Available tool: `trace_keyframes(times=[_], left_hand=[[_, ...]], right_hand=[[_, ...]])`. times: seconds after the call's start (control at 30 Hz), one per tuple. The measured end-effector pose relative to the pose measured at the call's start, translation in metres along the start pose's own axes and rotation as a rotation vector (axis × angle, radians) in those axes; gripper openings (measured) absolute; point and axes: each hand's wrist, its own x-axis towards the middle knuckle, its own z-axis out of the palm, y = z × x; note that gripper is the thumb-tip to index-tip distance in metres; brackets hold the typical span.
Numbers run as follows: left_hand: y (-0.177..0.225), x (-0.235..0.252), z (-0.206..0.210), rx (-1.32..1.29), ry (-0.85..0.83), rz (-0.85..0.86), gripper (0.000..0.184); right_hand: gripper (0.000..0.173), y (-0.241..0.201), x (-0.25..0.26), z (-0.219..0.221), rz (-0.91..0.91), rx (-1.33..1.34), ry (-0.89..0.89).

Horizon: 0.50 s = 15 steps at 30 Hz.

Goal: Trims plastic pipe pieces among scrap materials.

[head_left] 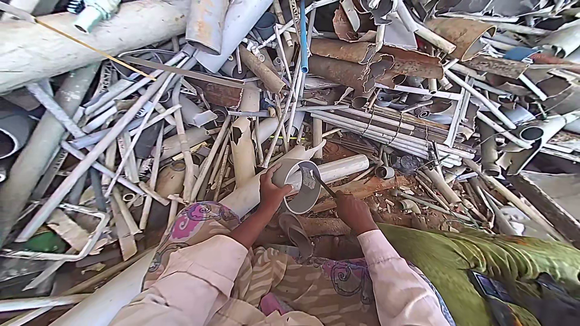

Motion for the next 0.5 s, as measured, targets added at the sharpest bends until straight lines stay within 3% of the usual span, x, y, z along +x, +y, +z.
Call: trace_keyframes(times=[0.2,0.5], left_hand=[[0.006,0.007,-0.004,-0.033,0.014,0.064,0.076],[0.003,0.006,-0.001,-0.038,0.081,-0.029,0.071]], right_hand=[[0.038,0.01,0.001,-0.011,-0.051,0.051,0.027],[0.036,-0.012,-0.011,0.003,0.039,0.026,0.034]])
